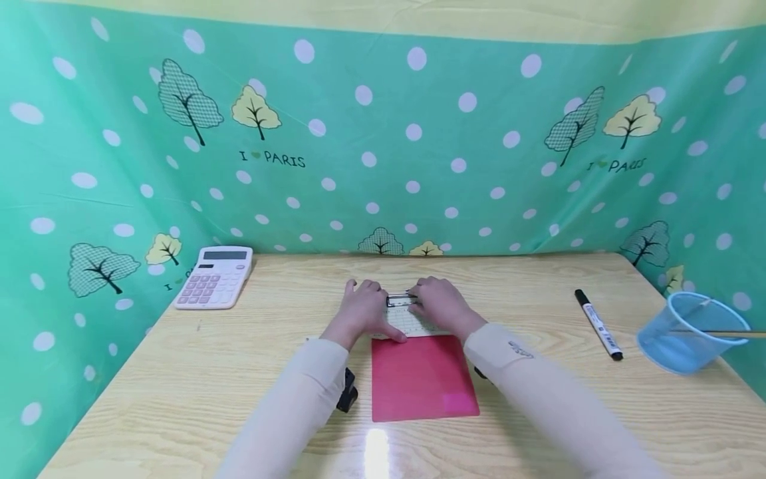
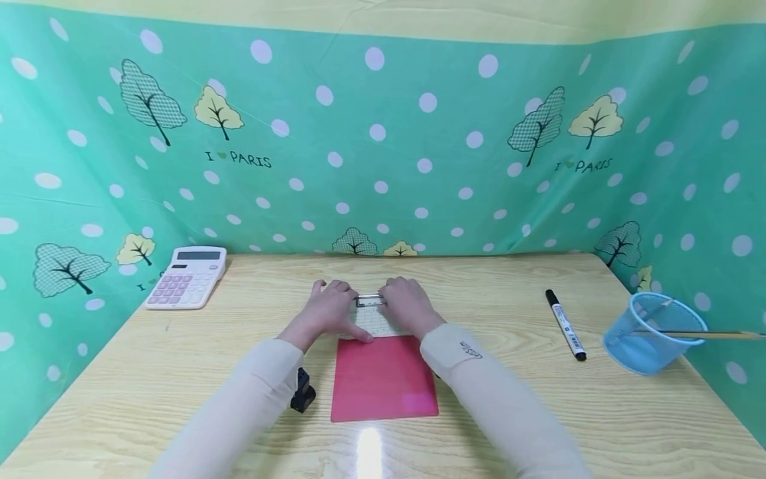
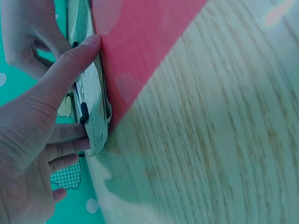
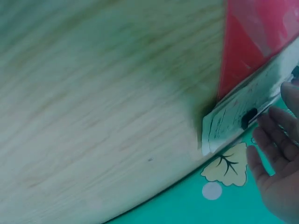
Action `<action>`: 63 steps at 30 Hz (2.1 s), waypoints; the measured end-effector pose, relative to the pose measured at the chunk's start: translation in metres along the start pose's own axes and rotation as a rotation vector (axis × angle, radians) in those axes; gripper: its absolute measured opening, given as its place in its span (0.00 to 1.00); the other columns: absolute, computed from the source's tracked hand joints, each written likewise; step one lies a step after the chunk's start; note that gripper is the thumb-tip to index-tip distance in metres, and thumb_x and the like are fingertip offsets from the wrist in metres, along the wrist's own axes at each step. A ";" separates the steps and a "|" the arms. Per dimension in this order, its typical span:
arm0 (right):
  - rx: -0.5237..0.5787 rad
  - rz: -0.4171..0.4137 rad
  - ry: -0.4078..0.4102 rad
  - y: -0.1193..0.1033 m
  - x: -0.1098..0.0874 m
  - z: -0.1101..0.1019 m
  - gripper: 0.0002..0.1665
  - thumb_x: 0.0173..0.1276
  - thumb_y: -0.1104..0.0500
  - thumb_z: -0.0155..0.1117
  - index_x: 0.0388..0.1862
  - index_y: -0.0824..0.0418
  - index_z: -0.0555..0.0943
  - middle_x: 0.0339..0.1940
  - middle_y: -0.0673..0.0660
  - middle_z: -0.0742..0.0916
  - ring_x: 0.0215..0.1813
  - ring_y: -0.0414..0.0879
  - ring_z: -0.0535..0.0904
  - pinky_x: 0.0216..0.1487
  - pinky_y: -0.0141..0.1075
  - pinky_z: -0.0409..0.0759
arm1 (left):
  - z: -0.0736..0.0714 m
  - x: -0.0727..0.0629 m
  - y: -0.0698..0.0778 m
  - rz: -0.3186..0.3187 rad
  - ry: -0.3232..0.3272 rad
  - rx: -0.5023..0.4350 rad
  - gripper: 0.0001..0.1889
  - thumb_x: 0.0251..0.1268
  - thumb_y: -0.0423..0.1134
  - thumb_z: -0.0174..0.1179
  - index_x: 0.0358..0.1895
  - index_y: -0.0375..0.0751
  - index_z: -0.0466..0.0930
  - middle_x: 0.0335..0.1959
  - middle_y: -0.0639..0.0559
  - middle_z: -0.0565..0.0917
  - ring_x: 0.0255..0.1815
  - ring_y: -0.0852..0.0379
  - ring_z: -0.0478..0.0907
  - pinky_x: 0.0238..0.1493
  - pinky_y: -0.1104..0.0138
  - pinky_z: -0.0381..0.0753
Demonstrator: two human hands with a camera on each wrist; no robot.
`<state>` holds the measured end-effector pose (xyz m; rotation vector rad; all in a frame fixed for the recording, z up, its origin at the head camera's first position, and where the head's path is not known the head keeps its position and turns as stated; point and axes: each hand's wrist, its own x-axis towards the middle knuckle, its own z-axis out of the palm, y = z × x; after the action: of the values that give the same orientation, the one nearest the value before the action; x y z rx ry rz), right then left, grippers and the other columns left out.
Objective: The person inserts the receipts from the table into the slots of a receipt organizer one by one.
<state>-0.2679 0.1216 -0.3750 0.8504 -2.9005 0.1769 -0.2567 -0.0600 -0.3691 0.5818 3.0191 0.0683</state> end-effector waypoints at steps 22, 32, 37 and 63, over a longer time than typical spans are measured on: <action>-0.176 -0.088 0.055 -0.004 0.008 0.009 0.04 0.69 0.65 0.68 0.38 0.63 0.88 0.35 0.58 0.85 0.39 0.52 0.82 0.46 0.44 0.83 | -0.005 0.001 -0.002 0.010 -0.016 -0.005 0.43 0.40 0.73 0.75 0.53 0.42 0.86 0.58 0.47 0.81 0.66 0.49 0.71 0.75 0.42 0.50; -0.205 -0.093 0.037 -0.006 0.011 0.010 0.05 0.66 0.69 0.68 0.38 0.62 0.88 0.34 0.57 0.86 0.39 0.51 0.82 0.46 0.43 0.82 | -0.007 -0.004 -0.006 0.007 -0.013 -0.024 0.44 0.40 0.72 0.75 0.56 0.43 0.85 0.59 0.48 0.81 0.67 0.48 0.71 0.75 0.43 0.51; -0.183 -0.078 0.019 -0.006 0.009 0.009 0.05 0.69 0.63 0.69 0.41 0.63 0.88 0.36 0.59 0.86 0.41 0.53 0.83 0.48 0.45 0.83 | -0.007 -0.007 -0.004 0.011 -0.002 -0.010 0.45 0.39 0.71 0.76 0.58 0.42 0.84 0.60 0.47 0.81 0.68 0.47 0.71 0.76 0.43 0.52; 0.206 0.118 -0.092 0.003 -0.089 -0.011 0.37 0.70 0.47 0.70 0.68 0.69 0.76 0.67 0.69 0.78 0.69 0.66 0.72 0.68 0.59 0.70 | 0.009 -0.059 -0.013 0.134 -0.004 -0.097 0.45 0.61 0.64 0.67 0.73 0.36 0.70 0.74 0.40 0.70 0.76 0.40 0.62 0.74 0.42 0.57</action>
<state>-0.1941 0.1735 -0.3772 0.7331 -3.0597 0.4663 -0.2067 -0.0938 -0.3752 0.7732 2.9490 0.2186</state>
